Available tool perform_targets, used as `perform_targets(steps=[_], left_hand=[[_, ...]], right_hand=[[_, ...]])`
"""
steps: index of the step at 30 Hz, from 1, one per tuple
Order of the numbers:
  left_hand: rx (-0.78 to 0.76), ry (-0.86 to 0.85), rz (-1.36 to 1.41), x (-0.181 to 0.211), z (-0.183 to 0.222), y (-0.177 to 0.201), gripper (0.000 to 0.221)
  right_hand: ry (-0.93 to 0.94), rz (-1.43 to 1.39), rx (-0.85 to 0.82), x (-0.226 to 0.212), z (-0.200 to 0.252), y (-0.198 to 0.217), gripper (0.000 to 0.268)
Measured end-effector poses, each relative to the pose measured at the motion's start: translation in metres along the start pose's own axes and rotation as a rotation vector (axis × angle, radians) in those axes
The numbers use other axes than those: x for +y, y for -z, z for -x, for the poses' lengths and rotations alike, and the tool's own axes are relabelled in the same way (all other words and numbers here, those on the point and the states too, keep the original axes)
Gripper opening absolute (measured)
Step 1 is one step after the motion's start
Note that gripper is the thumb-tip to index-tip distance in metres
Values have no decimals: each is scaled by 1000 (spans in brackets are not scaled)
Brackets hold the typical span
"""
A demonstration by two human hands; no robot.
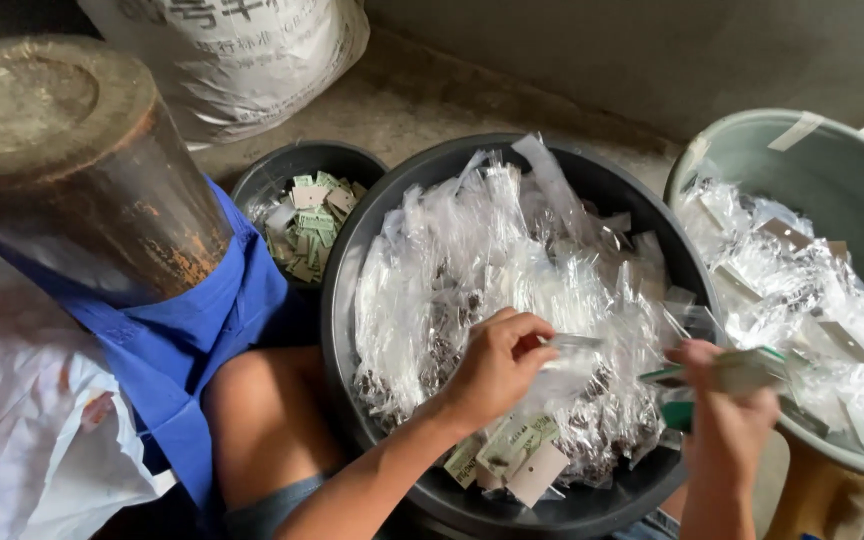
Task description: Labeling small plastic bags by stapling paper tags to the top of each bag in a repetitive production process.
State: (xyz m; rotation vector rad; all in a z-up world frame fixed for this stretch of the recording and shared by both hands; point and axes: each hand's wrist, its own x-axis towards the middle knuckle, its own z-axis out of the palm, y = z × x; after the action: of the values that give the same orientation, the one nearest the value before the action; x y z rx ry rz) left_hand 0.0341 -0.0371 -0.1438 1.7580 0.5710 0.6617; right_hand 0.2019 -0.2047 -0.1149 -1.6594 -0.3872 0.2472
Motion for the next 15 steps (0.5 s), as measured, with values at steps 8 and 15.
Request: perform_targets(steps=[8,15], left_hand=[[-264,116,183,4,-21,14,19],[-30,512,-707,-74,-50,115,30]], right_hand=[[-391,191,-211,-10,5,-10,25],[-211,-47,-98,-34,12,1,19]])
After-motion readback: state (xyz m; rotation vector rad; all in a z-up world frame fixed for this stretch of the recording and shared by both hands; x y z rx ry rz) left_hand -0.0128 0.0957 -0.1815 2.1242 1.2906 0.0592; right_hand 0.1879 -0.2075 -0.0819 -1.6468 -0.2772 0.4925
